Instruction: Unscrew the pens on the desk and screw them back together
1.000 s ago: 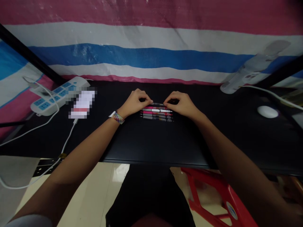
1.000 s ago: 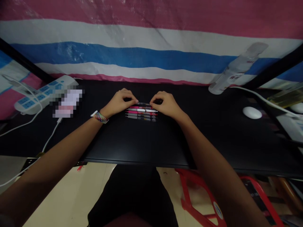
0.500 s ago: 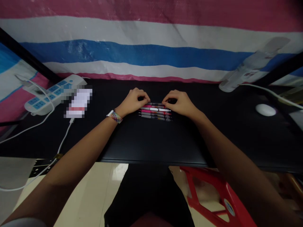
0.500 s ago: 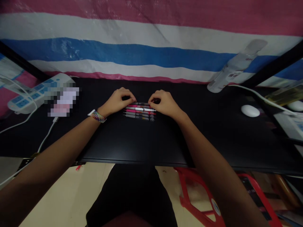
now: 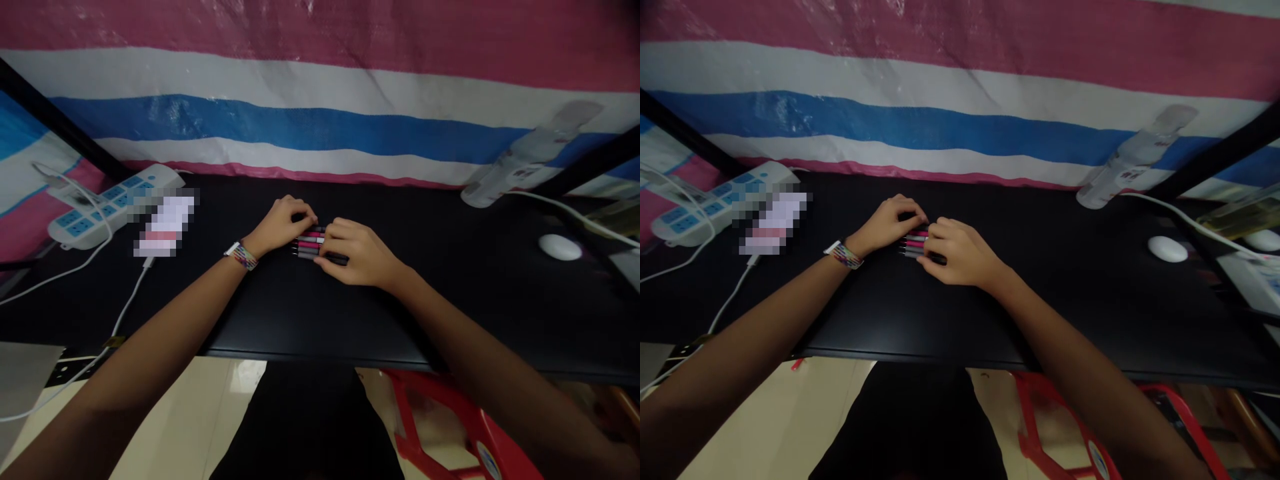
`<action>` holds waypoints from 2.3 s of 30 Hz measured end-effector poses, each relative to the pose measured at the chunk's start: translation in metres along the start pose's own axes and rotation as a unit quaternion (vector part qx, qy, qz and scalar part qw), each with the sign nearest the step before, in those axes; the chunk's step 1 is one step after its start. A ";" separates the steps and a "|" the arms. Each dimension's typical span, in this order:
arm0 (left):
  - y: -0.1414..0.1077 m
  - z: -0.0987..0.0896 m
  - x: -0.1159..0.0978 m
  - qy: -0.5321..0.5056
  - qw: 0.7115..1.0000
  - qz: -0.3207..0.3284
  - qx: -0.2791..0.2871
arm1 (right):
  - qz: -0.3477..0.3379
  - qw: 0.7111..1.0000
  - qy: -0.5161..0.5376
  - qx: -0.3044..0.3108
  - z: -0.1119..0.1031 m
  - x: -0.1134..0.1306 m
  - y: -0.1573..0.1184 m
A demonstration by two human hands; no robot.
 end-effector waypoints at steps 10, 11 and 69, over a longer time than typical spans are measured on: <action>-0.001 0.001 -0.001 -0.005 1.000 -0.004 -0.008 | -0.014 0.999 0.013 0.042 0.002 0.006 -0.001; -0.001 0.001 -0.001 -0.004 1.000 -0.002 -0.007 | -0.016 0.999 0.011 0.047 0.003 0.006 -0.001; 0.000 0.002 -0.008 -0.228 0.967 -0.050 -0.107 | 0.384 0.787 0.421 -0.237 -0.003 -0.064 -0.008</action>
Point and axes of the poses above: each hand's wrist, its own y-axis towards the middle knuckle, its own z-axis out of the palm, x = y × z, the point moved 1 cm from there along y, towards the middle knuckle, and after that the axes turned 2 degrees about -x, right-handed, at the moved point
